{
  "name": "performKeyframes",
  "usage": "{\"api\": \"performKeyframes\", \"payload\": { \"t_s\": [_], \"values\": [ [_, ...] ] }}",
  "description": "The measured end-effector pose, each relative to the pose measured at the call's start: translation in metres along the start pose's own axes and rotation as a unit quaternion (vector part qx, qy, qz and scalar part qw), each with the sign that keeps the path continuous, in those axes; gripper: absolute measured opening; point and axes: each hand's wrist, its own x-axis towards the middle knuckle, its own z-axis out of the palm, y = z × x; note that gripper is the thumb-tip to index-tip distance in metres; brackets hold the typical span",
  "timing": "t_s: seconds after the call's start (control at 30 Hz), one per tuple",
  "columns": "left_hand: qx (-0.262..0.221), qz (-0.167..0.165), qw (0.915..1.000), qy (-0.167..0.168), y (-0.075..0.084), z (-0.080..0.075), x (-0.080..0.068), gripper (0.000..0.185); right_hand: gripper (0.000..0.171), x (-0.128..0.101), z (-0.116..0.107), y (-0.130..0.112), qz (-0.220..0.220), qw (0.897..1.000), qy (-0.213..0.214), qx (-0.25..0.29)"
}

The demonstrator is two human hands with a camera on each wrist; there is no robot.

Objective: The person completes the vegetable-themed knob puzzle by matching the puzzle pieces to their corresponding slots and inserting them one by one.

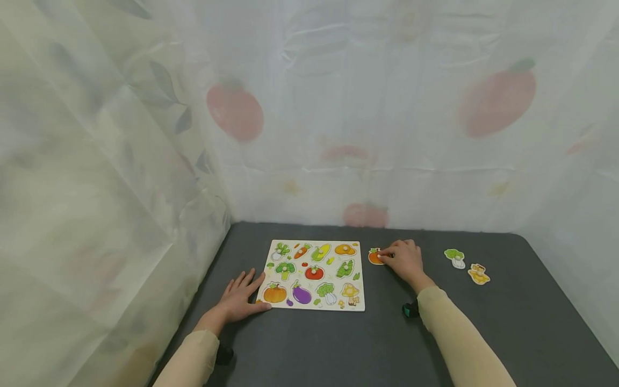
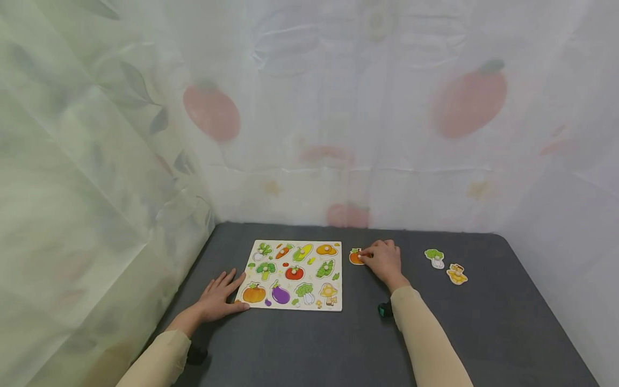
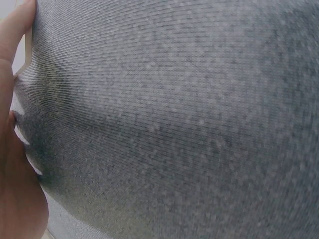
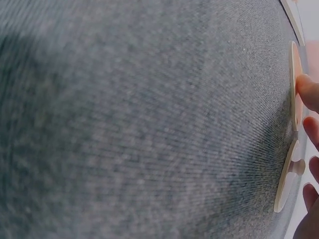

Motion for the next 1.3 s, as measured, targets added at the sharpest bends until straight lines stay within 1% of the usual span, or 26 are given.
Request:
{"api": "performKeyframes", "payload": {
  "t_s": [0.17, 0.4, 0.53, 0.6, 0.77, 0.87, 1.07, 1.2, 1.3],
  "values": [
    [0.009, -0.002, 0.9999, -0.009, 0.006, -0.005, -0.002, 0.102, 0.021, 0.001, 0.001, 0.001, -0.005, 1.0, -0.001, -0.011],
    [0.011, -0.008, 0.9998, -0.017, 0.016, -0.012, -0.005, 0.099, 0.019, 0.001, 0.002, 0.001, -0.008, 1.0, 0.007, -0.005],
    [0.008, -0.005, 0.9999, -0.014, 0.017, -0.013, -0.006, 0.099, 0.02, 0.0, 0.003, 0.0, -0.011, 1.0, 0.012, -0.007],
    [0.0, 0.001, 1.0, -0.006, 0.016, -0.012, -0.007, 0.099, 0.021, -0.001, 0.004, -0.001, -0.012, 1.0, 0.014, -0.007],
    [-0.01, 0.012, 0.9999, -0.001, 0.013, -0.01, -0.008, 0.099, 0.02, -0.003, 0.003, -0.006, -0.007, 1.0, 0.019, -0.002],
    [-0.004, 0.007, 1.0, -0.005, 0.013, -0.01, -0.009, 0.1, 0.02, -0.003, 0.001, -0.014, -0.011, 1.0, 0.028, 0.001],
    [-0.002, -0.008, 0.9998, -0.019, 0.012, -0.013, -0.007, 0.101, 0.018, -0.003, 0.0, -0.041, -0.046, 0.998, 0.047, 0.023],
    [-0.005, -0.014, 0.9995, -0.028, 0.008, -0.011, -0.004, 0.105, 0.017, -0.004, 0.005, -0.063, -0.066, 0.996, 0.042, 0.036],
    [-0.01, -0.012, 0.9994, -0.031, 0.005, -0.01, 0.0, 0.108, 0.016, -0.006, 0.011, -0.081, -0.079, 0.996, 0.032, 0.035]
  ]
}}
